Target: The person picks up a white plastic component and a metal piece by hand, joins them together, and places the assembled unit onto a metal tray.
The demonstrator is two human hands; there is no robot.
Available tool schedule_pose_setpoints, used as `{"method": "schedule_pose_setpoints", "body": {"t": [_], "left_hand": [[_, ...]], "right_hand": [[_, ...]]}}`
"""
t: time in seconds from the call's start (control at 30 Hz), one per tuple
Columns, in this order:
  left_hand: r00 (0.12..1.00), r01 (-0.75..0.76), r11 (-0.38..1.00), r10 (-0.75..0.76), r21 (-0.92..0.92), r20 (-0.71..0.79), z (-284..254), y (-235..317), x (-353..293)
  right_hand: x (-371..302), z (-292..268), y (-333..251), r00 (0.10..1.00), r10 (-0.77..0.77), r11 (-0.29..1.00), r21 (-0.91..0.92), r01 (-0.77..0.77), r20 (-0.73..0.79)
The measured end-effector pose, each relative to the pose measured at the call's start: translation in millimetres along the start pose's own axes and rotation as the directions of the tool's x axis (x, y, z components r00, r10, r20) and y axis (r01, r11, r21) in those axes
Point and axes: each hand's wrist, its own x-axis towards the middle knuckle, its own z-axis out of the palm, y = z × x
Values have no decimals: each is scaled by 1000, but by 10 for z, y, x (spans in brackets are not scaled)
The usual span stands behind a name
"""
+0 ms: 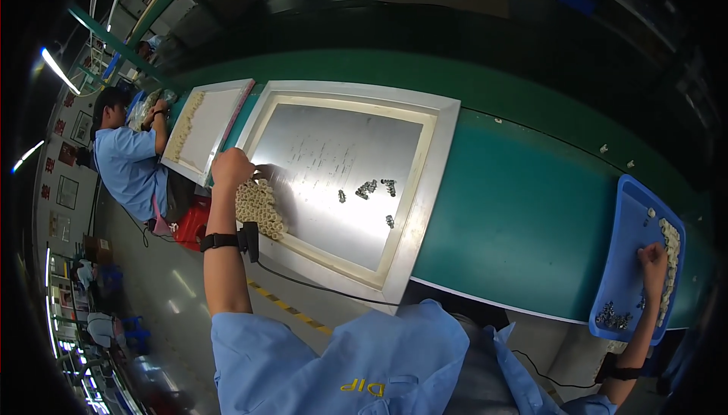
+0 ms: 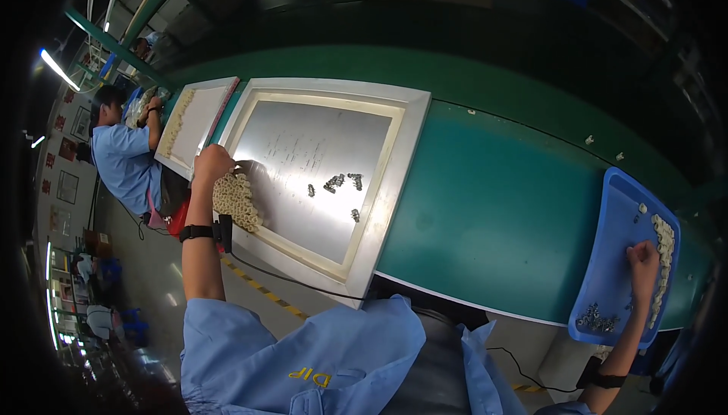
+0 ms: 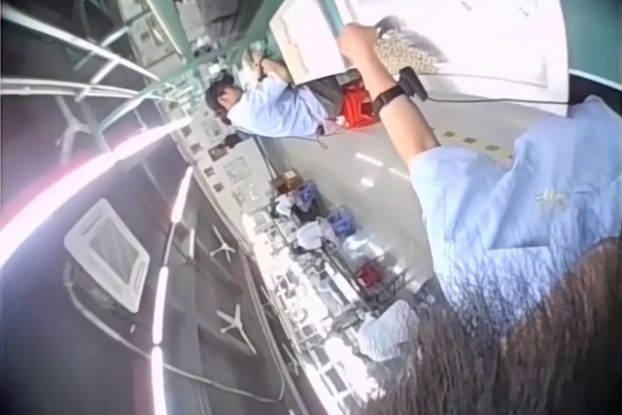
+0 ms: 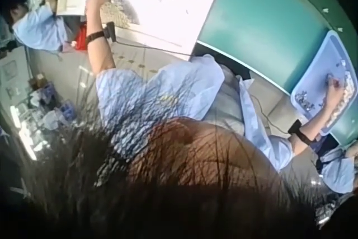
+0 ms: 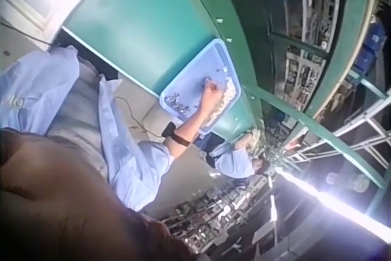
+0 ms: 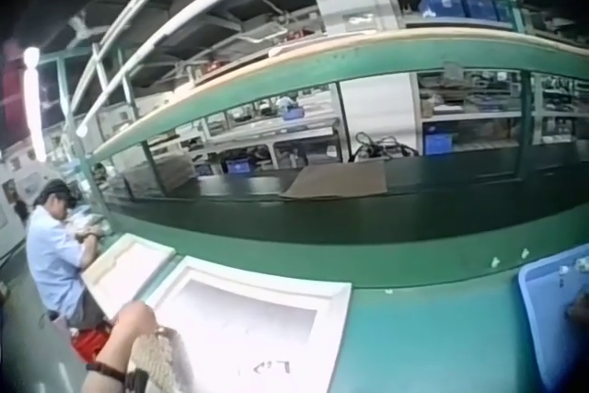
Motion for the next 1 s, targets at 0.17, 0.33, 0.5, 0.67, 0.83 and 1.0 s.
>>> {"method": "schedule_pose_setpoints", "body": {"t": [0.17,0.33,0.5,0.67,0.83,1.0], "left_hand": [[1000,15,1000,-15,25,-3,111,-13,172],[1000,8,1000,-8,6,2,185,-31,149],[999,-7,999,9,42,-50,182,7,89],[943,-180,982,154,-62,-293,166,357,310],[773,-612,650,370,-451,-516,-204,693,184],[771,-235,30,614,-971,-168,-1215,2561,-1310]], "right_hand": [[-14,32,-19,1000,9,1000,-1,-9,-6],[-16,79,-34,1000,1,1000,11,-1,-26],[-58,110,-110,999,10,997,83,-6,-43],[-243,76,-185,995,91,965,252,-75,-52],[-180,166,-687,994,105,876,473,-91,-2],[-607,196,-1277,993,82,850,526,-24,-88]]}}
